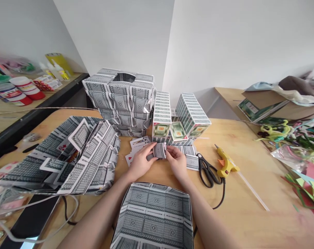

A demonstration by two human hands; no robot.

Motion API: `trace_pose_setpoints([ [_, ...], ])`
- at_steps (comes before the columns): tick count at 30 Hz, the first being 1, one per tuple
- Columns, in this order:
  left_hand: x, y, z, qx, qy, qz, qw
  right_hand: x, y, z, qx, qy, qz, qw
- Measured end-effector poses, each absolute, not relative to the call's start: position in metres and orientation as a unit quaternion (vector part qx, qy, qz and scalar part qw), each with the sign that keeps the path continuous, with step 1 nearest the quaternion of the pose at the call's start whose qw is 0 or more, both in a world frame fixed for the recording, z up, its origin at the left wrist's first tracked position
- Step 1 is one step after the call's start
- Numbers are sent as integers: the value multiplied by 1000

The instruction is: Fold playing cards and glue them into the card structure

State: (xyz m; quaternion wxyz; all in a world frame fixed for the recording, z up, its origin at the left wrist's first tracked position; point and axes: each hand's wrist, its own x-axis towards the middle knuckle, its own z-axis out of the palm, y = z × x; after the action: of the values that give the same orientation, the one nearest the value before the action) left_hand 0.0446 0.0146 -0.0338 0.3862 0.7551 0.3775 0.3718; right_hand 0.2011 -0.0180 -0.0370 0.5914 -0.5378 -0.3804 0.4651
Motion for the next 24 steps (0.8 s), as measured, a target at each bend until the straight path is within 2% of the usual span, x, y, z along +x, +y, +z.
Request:
trace_pose_setpoints([
  [5, 44, 16, -35, 787, 385, 370, 308, 203, -18, -35, -535, -374, 483, 584],
  [13, 46, 13, -35, 777, 394, 381, 311, 208, -19, -28, -493, -388, 530, 571],
  [24, 45, 14, -37, 777, 395, 377, 312, 214, -16, -26, -505, -414, 528, 543],
])
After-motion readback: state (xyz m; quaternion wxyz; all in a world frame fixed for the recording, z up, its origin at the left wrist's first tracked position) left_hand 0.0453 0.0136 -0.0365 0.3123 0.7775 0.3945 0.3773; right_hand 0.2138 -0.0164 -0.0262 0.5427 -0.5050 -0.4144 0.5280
